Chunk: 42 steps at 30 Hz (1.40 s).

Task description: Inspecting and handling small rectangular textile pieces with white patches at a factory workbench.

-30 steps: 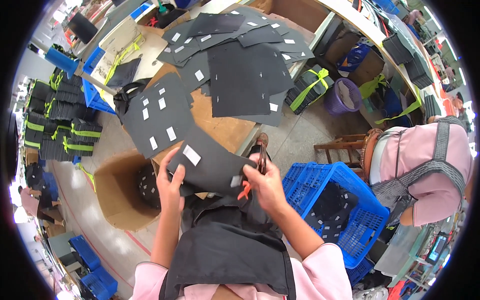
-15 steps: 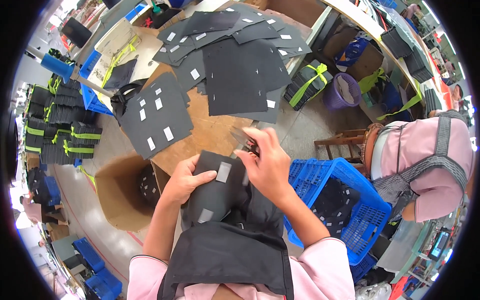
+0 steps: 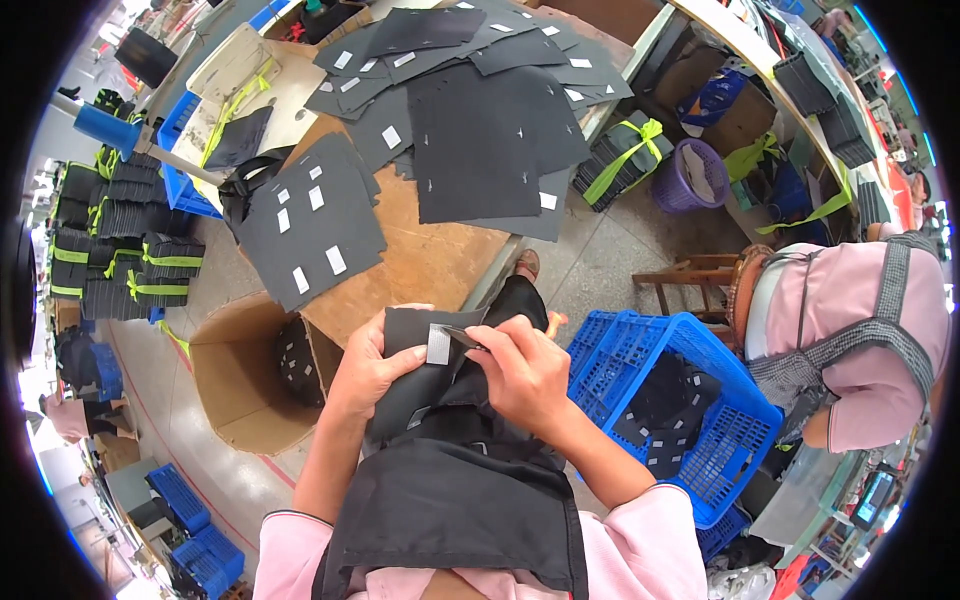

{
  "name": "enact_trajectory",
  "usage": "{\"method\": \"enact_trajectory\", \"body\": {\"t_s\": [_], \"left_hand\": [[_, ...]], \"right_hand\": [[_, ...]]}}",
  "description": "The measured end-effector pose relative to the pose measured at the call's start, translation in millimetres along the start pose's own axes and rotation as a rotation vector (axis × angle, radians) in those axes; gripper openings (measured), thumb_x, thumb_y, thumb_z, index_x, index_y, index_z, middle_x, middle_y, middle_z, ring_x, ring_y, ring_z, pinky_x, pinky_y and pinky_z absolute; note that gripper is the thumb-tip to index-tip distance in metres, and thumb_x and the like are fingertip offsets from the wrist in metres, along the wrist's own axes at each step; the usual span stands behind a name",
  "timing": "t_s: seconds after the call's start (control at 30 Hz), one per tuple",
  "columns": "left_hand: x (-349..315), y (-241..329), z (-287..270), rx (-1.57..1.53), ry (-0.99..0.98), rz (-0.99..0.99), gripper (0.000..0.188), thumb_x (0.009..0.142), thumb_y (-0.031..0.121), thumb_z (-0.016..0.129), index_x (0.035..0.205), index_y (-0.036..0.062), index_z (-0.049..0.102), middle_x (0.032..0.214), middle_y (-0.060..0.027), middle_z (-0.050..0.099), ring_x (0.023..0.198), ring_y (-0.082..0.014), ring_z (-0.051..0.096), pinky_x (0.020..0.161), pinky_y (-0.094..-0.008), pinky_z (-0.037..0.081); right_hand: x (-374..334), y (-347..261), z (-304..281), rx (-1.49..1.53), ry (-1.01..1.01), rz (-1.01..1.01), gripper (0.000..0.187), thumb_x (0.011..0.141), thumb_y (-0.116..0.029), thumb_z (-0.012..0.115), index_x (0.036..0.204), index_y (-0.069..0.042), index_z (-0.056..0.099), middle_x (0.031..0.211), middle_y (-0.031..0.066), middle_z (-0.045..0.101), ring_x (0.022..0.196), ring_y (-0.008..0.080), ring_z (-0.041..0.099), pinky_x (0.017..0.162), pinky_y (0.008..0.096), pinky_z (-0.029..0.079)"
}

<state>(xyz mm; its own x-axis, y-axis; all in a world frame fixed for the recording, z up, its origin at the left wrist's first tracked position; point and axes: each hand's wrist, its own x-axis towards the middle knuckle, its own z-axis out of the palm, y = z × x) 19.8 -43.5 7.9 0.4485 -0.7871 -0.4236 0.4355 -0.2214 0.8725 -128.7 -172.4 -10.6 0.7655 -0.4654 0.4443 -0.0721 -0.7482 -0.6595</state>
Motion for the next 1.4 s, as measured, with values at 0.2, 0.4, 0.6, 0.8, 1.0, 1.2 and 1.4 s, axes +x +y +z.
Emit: {"method": "enact_trajectory", "body": {"t_s": [0.2, 0.4, 0.6, 0.8, 1.0, 1.2, 1.4], "left_hand": [[-1, -6, -6, 0.048, -0.053, -0.007, 0.027, 0.082, 0.004, 0.054, 0.11, 0.0011, 0.056, 0.1, -0.0035, 0.059, 0.091, -0.0107, 0.055, 0.083, -0.0255, 0.044], [6, -13, -21, -0.299, 0.075, -0.27, 0.031, 0.09, 0.027, 0.054, 0.108, 0.0019, 0.055, 0.098, -0.0049, 0.058, 0.084, -0.0108, 0.055, 0.078, -0.0255, 0.045], [4, -21, -24, -0.142, -0.158, -0.159, 0.049, 0.075, 0.023, 0.074, 0.113, -0.0012, 0.055, 0.1, -0.008, 0.06, 0.092, -0.0122, 0.057, 0.083, -0.0265, 0.046], [9, -22, -27, -0.34, 0.065, -0.334, 0.037, 0.076, 0.014, 0.071, 0.105, -0.0044, 0.059, 0.094, -0.0098, 0.064, 0.082, -0.0165, 0.063, 0.073, -0.0285, 0.051], [10, -23, -28, -0.396, -0.005, -0.326, 0.035, 0.075, 0.013, 0.072, 0.103, -0.0039, 0.059, 0.093, -0.0089, 0.064, 0.082, -0.0156, 0.062, 0.074, -0.0276, 0.05], [11, -18, -34, -0.363, 0.069, -0.265, 0.032, 0.074, 0.011, 0.073, 0.101, -0.0008, 0.06, 0.091, -0.0057, 0.063, 0.082, -0.0144, 0.061, 0.075, -0.0283, 0.049], [30, 40, -84, -0.334, 0.379, -0.012, 0.034, 0.072, 0.006, 0.072, 0.102, 0.0052, 0.056, 0.095, -0.006, 0.061, 0.086, -0.0201, 0.061, 0.08, -0.0332, 0.049]], "right_hand": [[30, 22, -17, 0.341, -0.367, 0.364, 0.05, 0.067, -0.006, 0.073, 0.114, -0.006, 0.054, 0.086, 0.0077, 0.052, 0.068, 0.0197, 0.05, 0.064, 0.031, 0.045], [45, 46, -9, 0.545, -0.767, 0.388, 0.016, 0.073, -0.003, 0.069, 0.084, -0.001, 0.057, 0.069, -0.0019, 0.051, 0.065, 0.0059, 0.044, 0.059, 0.0232, 0.038], [33, 29, 22, 0.875, -0.563, 0.748, 0.014, 0.082, -0.014, 0.064, 0.083, -0.002, 0.057, 0.066, 0.0001, 0.054, 0.063, 0.0052, 0.048, 0.058, 0.0237, 0.041], [-2, 15, 25, 0.291, -0.019, 0.427, 0.038, 0.073, -0.007, 0.07, 0.108, -0.005, 0.052, 0.086, 0.0088, 0.053, 0.071, 0.023, 0.054, 0.07, 0.0287, 0.045], [-7, 10, 7, 0.174, -0.088, 0.263, 0.035, 0.069, -0.004, 0.072, 0.101, -0.008, 0.06, 0.085, 0.0089, 0.056, 0.064, 0.0214, 0.056, 0.059, 0.0318, 0.045], [16, 15, 20, 0.015, -0.087, -0.018, 0.035, 0.065, 0.001, 0.072, 0.098, -0.006, 0.062, 0.079, 0.0087, 0.057, 0.065, 0.0222, 0.056, 0.054, 0.0297, 0.044], [65, 37, 11, 0.104, 0.152, 0.235, 0.03, 0.07, 0.0, 0.07, 0.098, -0.006, 0.062, 0.081, 0.0091, 0.056, 0.059, 0.0203, 0.057, 0.053, 0.0301, 0.046]]}}
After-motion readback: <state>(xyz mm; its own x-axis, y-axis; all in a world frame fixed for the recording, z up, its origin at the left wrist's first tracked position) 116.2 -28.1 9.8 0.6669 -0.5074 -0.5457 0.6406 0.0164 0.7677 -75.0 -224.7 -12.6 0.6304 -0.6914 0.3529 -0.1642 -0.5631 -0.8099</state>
